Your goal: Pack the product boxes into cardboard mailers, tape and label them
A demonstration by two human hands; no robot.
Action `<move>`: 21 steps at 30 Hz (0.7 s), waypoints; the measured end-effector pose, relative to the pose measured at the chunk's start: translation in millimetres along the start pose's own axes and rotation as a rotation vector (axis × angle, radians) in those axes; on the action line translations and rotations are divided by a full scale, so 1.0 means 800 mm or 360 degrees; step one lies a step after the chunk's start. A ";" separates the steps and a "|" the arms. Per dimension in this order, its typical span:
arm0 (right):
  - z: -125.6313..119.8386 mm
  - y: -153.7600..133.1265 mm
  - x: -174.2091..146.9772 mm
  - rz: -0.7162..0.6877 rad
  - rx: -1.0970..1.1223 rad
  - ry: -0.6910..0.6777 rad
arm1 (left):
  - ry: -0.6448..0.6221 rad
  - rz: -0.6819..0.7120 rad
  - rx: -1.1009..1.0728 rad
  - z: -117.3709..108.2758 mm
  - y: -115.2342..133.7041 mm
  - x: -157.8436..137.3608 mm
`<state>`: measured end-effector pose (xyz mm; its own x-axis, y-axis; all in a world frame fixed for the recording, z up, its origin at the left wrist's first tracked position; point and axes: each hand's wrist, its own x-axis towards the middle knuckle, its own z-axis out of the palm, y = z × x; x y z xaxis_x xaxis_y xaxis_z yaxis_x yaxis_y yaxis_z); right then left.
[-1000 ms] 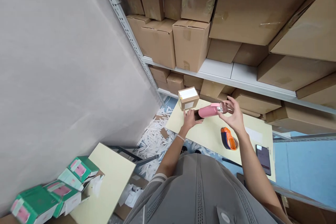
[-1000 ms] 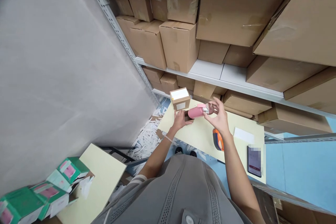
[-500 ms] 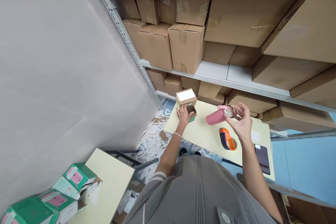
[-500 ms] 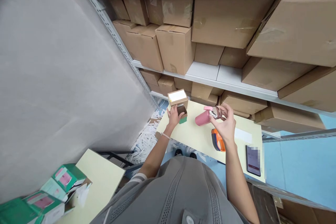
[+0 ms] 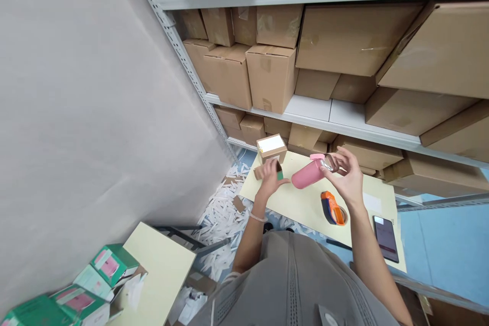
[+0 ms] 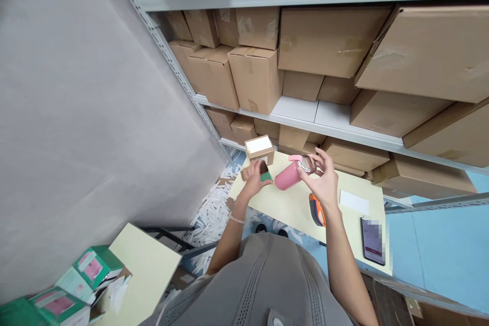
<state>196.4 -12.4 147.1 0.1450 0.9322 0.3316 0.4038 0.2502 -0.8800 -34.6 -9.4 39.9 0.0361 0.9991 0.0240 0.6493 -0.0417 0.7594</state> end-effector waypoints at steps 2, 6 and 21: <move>0.000 0.000 -0.003 -0.0010 -0.0032 0.0002 | 0.0202 -0.0297 0.0006 -0.006 -0.025 -0.014; -0.002 0.007 -0.011 -0.0024 -0.0102 -0.0012 | 0.0305 -0.0444 -0.0061 -0.008 -0.049 -0.035; 0.020 -0.022 -0.005 -0.0034 0.0350 -0.0245 | -0.0117 0.0332 -0.0731 0.001 0.104 -0.012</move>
<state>174.3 -16.6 156.2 -0.0072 0.9507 0.3101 0.1966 0.3054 -0.9317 19.8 -22.7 102.5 0.1935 0.9658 0.1725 0.2220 -0.2144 0.9512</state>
